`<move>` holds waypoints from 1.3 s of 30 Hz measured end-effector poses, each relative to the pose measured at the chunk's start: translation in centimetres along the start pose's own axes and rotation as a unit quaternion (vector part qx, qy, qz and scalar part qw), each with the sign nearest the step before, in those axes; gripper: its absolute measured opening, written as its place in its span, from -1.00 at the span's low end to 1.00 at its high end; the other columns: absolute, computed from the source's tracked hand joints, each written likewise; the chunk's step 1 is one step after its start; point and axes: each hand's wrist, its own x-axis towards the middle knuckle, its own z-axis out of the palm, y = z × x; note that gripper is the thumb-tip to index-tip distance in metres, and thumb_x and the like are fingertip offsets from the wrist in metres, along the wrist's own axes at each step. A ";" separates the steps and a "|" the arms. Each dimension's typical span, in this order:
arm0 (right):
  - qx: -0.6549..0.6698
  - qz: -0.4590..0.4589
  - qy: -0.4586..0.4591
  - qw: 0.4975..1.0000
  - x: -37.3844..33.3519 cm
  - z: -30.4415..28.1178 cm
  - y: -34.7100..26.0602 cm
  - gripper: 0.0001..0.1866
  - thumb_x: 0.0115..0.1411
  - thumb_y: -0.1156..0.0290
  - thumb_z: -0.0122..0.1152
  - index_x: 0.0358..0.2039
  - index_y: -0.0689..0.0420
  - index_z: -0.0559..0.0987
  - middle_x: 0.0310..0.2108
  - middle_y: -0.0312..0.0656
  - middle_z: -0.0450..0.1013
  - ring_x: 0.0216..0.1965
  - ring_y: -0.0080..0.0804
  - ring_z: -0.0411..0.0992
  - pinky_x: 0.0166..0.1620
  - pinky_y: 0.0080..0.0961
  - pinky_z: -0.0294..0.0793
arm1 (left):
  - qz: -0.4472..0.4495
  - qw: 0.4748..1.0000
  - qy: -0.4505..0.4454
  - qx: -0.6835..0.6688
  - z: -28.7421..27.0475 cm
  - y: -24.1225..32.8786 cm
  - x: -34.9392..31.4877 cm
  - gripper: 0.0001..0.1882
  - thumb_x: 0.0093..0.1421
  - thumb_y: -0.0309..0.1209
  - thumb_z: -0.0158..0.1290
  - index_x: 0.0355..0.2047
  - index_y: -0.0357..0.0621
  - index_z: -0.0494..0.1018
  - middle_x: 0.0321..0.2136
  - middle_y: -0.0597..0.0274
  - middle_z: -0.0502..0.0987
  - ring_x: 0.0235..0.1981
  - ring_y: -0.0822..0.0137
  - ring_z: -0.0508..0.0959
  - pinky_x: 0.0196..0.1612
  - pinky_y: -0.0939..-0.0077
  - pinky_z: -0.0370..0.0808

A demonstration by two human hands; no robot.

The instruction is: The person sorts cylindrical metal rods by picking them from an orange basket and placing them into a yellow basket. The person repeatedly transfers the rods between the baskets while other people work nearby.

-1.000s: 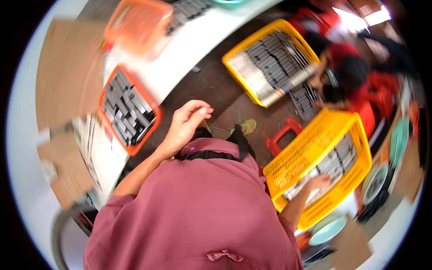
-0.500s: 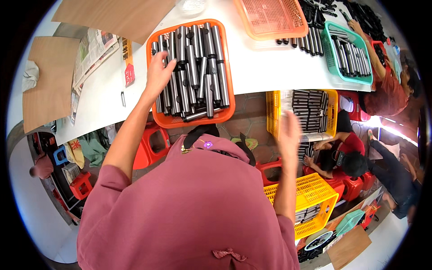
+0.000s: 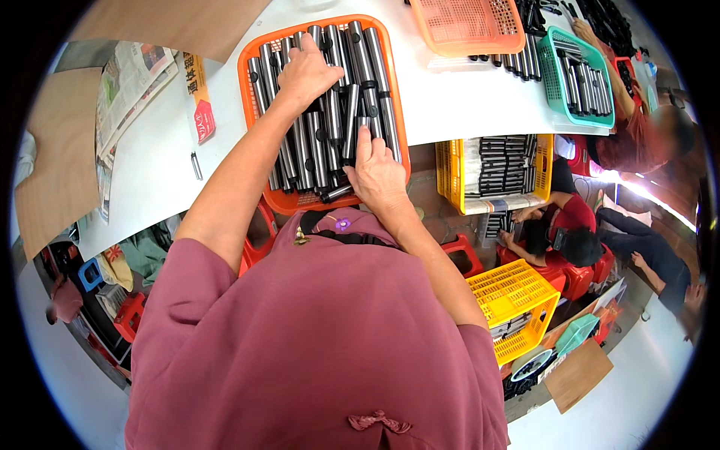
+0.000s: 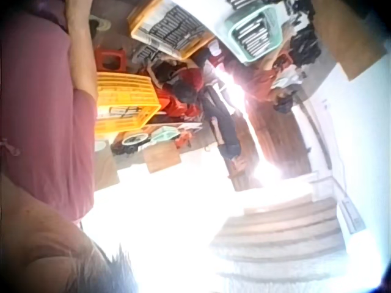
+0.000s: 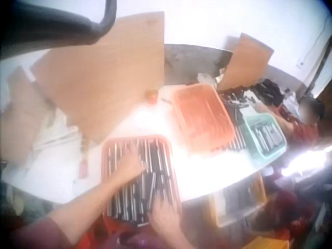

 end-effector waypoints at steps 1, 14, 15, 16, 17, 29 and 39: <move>-0.003 -0.006 0.016 1.000 0.0 0.5 0.0 -0.12 -0.01 0.29 0.36 0.22 0.33 0.11 -0.26 -0.03 0.33 -0.29 -0.12 0.47 -0.36 -0.30 0.56 | -0.005 1.000 -0.008 -0.015 0.2 0.1 -0.1 -0.19 -0.05 -0.22 0.16 0.13 -0.37 0.09 -0.09 -0.34 0.41 -0.17 -0.18 0.57 -0.14 0.09 0.54; 0.160 0.059 0.071 0.983 -0.6 0.9 1.1 -0.65 0.04 0.32 0.28 -0.20 0.18 0.44 -0.22 0.01 0.37 -0.31 0.10 0.46 -0.25 -0.07 0.46 | -0.086 0.908 -0.074 -0.403 1.1 -3.0 1.5 -0.73 -0.02 -0.51 0.17 -0.33 -0.34 0.37 -0.57 0.15 0.48 -0.64 0.37 0.48 -0.66 0.48 0.36; 0.164 0.051 0.086 0.981 -0.8 0.6 1.4 -0.67 0.04 0.32 0.27 -0.23 0.18 0.43 -0.24 -0.01 0.37 -0.32 0.07 0.46 -0.27 -0.08 0.46 | -0.072 0.894 -0.111 -0.427 0.6 -3.2 1.3 -0.73 -0.01 -0.50 0.17 -0.31 -0.33 0.37 -0.57 0.18 0.48 -0.63 0.37 0.49 -0.65 0.50 0.39; 0.167 0.044 0.101 0.980 -1.1 0.3 1.7 -0.69 0.04 0.32 0.27 -0.25 0.18 0.43 -0.25 -0.02 0.36 -0.33 0.05 0.46 -0.29 -0.08 0.46 | -0.072 0.881 -0.112 -0.454 0.2 -3.3 0.7 -0.72 0.01 -0.50 0.17 -0.29 -0.32 0.37 -0.56 0.19 0.48 -0.63 0.38 0.49 -0.64 0.52 0.41; 0.171 0.035 0.117 0.978 -1.4 0.0 2.0 -0.70 0.04 0.33 0.26 -0.27 0.18 0.42 -0.27 -0.04 0.36 -0.34 0.03 0.46 -0.32 -0.08 0.46 | -0.073 0.867 -0.112 -0.480 -0.5 -3.1 0.0 -0.72 0.02 -0.50 0.17 -0.27 -0.32 0.36 -0.54 0.19 0.49 -0.63 0.39 0.49 -0.63 0.54 0.42; 0.390 0.302 0.510 0.705 -17.8 -5.5 14.2 -0.73 0.21 0.39 0.23 -0.17 0.22 0.40 -0.53 -0.31 0.41 -0.57 -0.60 0.40 -0.48 -0.61 0.41 | -0.007 0.558 -0.332 -0.761 -1.8 -5.9 0.0 -0.50 0.15 -0.51 0.08 0.13 -0.19 0.29 -0.12 0.06 0.47 -0.13 0.14 0.55 -0.19 0.24 0.62; 0.167 0.587 0.626 0.485 -47.6 0.1 25.4 -0.66 0.34 0.27 0.03 -0.09 0.29 0.29 -0.36 -0.15 0.38 -0.46 -0.47 0.35 -0.36 -0.50 0.41 | 0.037 0.603 -0.498 -0.622 4.5 15.7 -10.1 -0.47 0.21 -0.52 0.00 0.20 -0.28 0.19 -0.10 0.00 0.38 -0.17 0.13 0.54 -0.13 0.23 0.67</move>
